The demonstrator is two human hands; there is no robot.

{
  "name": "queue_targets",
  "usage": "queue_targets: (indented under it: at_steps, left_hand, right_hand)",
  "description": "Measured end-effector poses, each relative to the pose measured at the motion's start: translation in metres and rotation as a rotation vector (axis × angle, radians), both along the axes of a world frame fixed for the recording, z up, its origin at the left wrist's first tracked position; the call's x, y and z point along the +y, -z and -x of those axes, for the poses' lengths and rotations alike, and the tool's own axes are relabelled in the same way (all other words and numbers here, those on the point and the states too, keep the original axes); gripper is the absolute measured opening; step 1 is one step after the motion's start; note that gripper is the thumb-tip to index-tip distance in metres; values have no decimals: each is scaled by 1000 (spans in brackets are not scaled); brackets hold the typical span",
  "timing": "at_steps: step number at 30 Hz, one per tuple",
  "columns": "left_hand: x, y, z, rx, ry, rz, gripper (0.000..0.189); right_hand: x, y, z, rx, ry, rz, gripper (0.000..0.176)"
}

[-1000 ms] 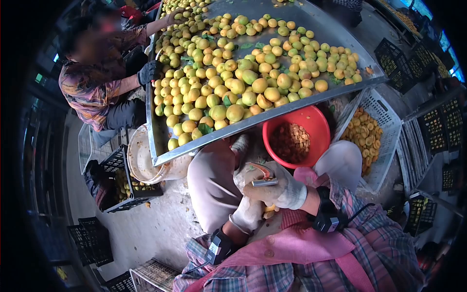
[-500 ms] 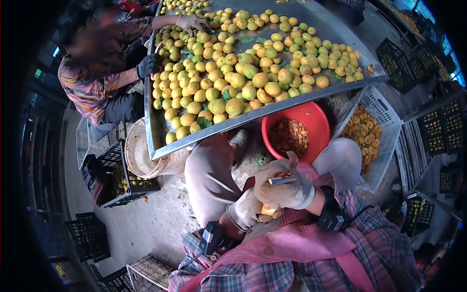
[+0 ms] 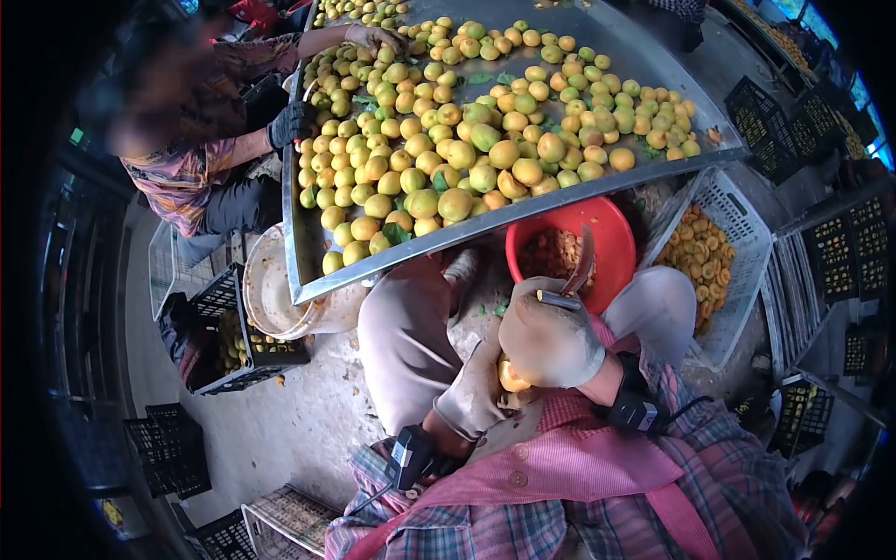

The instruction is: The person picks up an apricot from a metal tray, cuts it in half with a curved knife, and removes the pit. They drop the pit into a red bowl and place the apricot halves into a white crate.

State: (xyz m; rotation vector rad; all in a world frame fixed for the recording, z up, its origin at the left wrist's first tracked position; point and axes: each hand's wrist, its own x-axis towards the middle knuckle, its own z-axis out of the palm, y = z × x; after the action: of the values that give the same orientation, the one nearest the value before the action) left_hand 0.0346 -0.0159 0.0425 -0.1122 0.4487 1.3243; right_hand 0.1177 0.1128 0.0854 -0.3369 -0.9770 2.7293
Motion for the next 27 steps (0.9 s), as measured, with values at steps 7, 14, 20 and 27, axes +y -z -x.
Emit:
queue_targets:
  at_steps: [7,14,20,27]
  left_hand:
    - [-5,1,-14,507,-100,142,34]
    - [3,-14,-22,1294,-419,-343,8]
    - [-4,-13,-17,1434,-303,-169,26]
    - [4,-9,2,582,-403,236,57]
  right_hand:
    - [-4,1,-1,-39,122,-59,12]
    - [-20,-11,4,240,197,-1147,17]
    - [-23,-15,6,251,240,-1206,15]
    - [6,-36,1,-323,423,-659,6]
